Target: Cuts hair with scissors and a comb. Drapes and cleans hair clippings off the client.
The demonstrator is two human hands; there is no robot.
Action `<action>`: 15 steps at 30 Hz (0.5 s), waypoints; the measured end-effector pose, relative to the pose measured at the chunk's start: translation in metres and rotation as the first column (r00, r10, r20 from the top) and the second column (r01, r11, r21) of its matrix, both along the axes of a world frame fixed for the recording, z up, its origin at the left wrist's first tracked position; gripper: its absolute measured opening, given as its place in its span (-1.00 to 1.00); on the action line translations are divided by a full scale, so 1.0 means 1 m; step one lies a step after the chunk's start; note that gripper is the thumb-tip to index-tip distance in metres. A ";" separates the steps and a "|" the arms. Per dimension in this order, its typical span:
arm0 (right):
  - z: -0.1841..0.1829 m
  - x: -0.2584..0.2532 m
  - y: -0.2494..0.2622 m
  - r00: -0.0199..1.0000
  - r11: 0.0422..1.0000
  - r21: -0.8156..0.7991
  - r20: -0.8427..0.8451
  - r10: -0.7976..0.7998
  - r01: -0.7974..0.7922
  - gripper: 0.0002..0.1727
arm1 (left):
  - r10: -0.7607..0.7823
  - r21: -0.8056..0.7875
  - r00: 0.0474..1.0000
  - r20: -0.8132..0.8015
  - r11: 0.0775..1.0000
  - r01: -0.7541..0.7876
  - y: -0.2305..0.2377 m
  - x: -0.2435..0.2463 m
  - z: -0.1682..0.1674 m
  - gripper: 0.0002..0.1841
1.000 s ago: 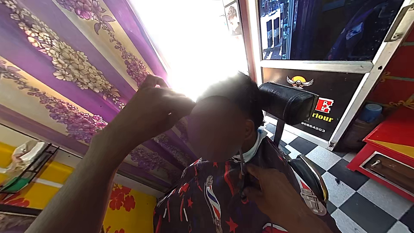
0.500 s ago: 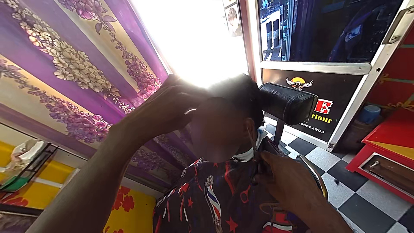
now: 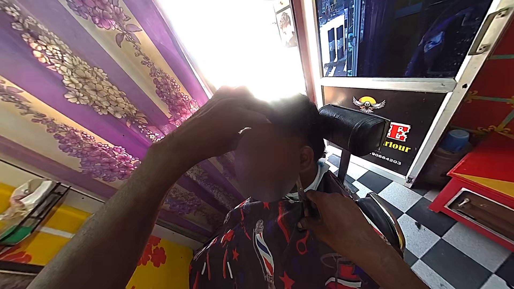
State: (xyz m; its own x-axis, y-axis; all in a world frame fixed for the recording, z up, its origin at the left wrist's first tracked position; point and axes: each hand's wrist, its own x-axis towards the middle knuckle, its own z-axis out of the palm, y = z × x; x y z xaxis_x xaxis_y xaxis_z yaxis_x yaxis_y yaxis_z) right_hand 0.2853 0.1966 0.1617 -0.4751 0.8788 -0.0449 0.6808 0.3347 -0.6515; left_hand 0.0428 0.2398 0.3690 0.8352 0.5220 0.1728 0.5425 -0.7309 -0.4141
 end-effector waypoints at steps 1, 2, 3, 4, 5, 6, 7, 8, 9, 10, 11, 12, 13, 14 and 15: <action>0.000 -0.002 0.000 1.000 1.000 0.012 0.011 -0.002 0.001 -0.67 | -0.004 0.007 1.000 0.003 1.000 0.004 0.001 0.000 0.000 -0.75; 0.001 -0.003 0.000 1.000 1.000 0.019 0.026 -0.006 0.005 -0.68 | -0.003 0.010 1.000 0.002 1.000 0.003 0.001 0.000 -0.001 -0.75; 0.003 -0.005 -0.001 0.999 1.000 0.024 0.036 -0.013 0.012 -0.68 | 0.000 0.009 1.000 -0.003 1.000 0.000 0.001 -0.001 -0.001 -0.75; 0.004 -0.007 -0.002 0.999 0.999 0.034 0.045 -0.023 0.021 -0.70 | 0.005 0.006 1.000 -0.006 1.000 -0.005 0.001 -0.001 -0.001 -0.75; 0.005 -0.009 -0.003 0.998 0.998 0.046 0.054 -0.034 0.032 -0.71 | 0.008 0.000 1.000 -0.003 1.000 -0.008 0.001 -0.002 -0.001 -0.75; 0.006 -0.011 -0.004 0.997 0.998 0.055 0.068 -0.045 0.041 -0.71 | 0.012 -0.005 1.000 -0.001 1.000 -0.012 0.001 -0.003 -0.001 -0.76; 0.007 -0.013 -0.005 0.996 0.997 0.060 0.078 -0.050 0.045 -0.71 | 0.016 -0.010 1.000 0.003 1.000 -0.016 0.001 -0.004 -0.002 -0.76; 0.007 -0.014 -0.005 0.995 0.997 0.064 0.082 -0.053 0.048 -0.72 | 0.018 -0.010 1.000 0.009 1.000 -0.018 0.002 -0.005 -0.002 -0.76; 0.006 -0.015 -0.005 0.995 0.997 0.064 0.087 -0.051 0.046 -0.71 | 0.019 -0.010 1.000 0.013 1.000 -0.019 0.002 -0.006 -0.003 -0.76; 0.005 -0.016 -0.005 0.995 0.997 0.065 0.090 -0.048 0.042 -0.72 | 0.022 -0.009 1.000 0.010 1.000 -0.021 0.002 -0.007 -0.003 -0.75; 0.003 -0.016 -0.005 0.995 0.997 0.072 0.086 -0.046 0.040 -0.72 | 0.022 -0.005 1.000 0.007 1.000 -0.022 0.002 -0.008 -0.004 -0.75; 0.002 -0.015 -0.005 0.996 0.996 0.080 0.078 -0.045 0.039 -0.72 | 0.021 -0.003 1.000 0.005 1.000 -0.021 0.002 -0.008 -0.004 -0.75; 0.002 -0.014 -0.005 0.997 0.996 0.081 0.069 -0.045 0.039 -0.72 | 0.024 -0.004 1.000 0.003 1.000 -0.023 0.001 -0.008 -0.003 -0.75; 0.003 -0.013 -0.005 0.997 0.996 0.079 0.062 -0.045 0.040 -0.71 | 0.028 -0.006 1.000 0.002 1.000 -0.028 0.001 -0.007 -0.003 -0.75; 0.005 -0.013 -0.005 0.997 0.996 0.079 0.060 -0.044 0.039 -0.70 | 0.030 -0.006 1.000 0.002 1.000 -0.030 0.000 -0.007 -0.002 -0.75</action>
State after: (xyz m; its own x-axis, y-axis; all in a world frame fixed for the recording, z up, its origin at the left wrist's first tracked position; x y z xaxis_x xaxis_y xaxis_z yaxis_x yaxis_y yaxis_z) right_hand 0.2720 0.1913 0.1666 -0.4366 0.8997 -0.0039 0.7333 0.3533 -0.5809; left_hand 0.0362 0.2400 0.3667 0.8187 0.5481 0.1712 0.5652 -0.7165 -0.4089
